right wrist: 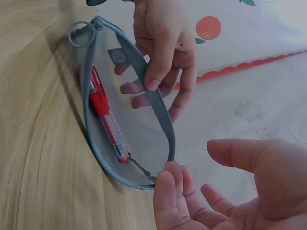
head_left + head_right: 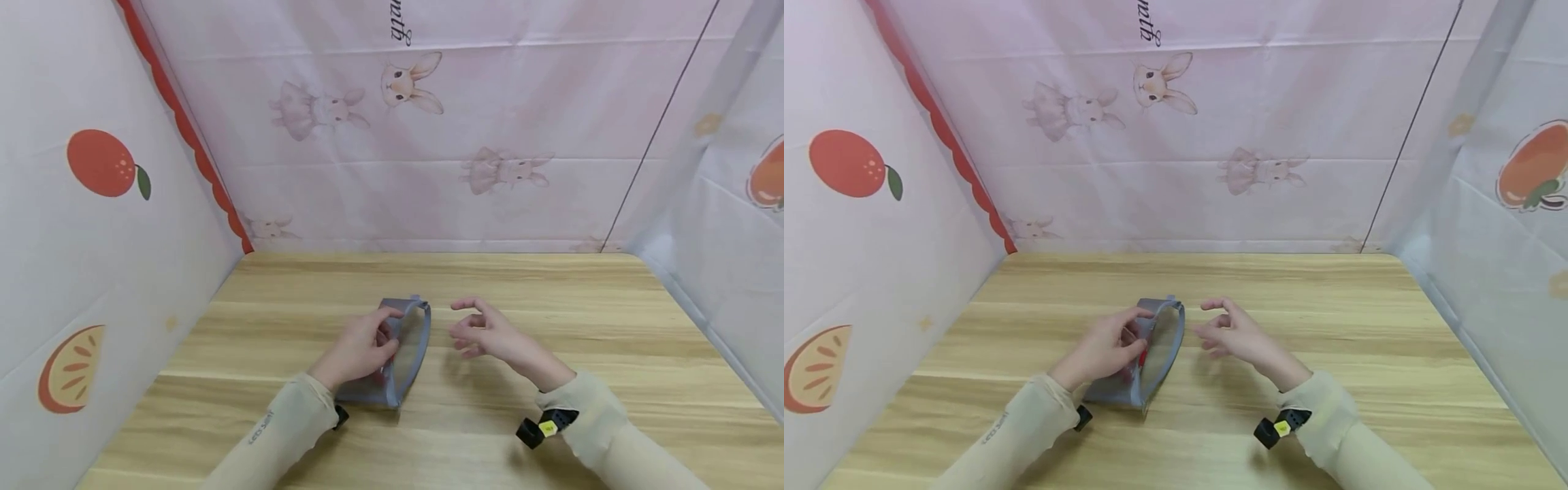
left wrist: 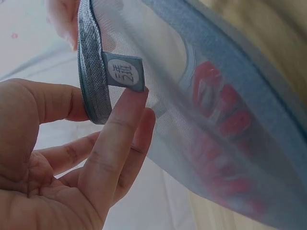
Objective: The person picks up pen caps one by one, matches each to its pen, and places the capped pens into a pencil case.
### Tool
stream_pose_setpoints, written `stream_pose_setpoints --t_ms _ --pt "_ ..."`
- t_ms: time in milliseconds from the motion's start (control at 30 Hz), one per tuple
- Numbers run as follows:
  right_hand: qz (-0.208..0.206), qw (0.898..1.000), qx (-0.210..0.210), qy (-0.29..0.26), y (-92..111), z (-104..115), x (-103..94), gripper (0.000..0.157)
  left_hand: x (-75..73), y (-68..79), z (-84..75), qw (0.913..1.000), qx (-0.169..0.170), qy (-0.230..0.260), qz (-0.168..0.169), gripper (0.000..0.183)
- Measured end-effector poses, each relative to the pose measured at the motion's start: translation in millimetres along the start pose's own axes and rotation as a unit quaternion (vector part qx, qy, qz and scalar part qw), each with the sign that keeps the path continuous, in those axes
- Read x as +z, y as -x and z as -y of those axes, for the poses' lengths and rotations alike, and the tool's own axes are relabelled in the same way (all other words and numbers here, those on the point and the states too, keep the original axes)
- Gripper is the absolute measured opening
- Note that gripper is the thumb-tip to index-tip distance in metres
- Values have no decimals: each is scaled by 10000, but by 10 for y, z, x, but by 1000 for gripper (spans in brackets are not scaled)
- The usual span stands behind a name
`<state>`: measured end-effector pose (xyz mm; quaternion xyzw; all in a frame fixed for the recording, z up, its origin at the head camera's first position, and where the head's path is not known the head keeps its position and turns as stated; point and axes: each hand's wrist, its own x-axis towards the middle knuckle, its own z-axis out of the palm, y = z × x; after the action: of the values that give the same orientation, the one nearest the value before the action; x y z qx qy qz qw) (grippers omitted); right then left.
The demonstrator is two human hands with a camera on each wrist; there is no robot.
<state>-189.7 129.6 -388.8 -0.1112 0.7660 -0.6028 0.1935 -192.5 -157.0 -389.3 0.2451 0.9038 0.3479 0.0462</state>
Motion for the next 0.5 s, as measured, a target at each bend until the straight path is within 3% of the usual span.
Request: stream_pose_setpoints --t_ms 233,333,500 --pt "-183 9997 -31 188 141 -38 -172 57 175 -20 -187 9984 269 290 393 44" --pt "-278 9991 -125 302 189 -62 -228 57 191 -12 -218 9972 213 503 514 45" --pt "-532 9945 -548 723 285 -57 -356 54 62 24 -151 9976 31 655 223 44"
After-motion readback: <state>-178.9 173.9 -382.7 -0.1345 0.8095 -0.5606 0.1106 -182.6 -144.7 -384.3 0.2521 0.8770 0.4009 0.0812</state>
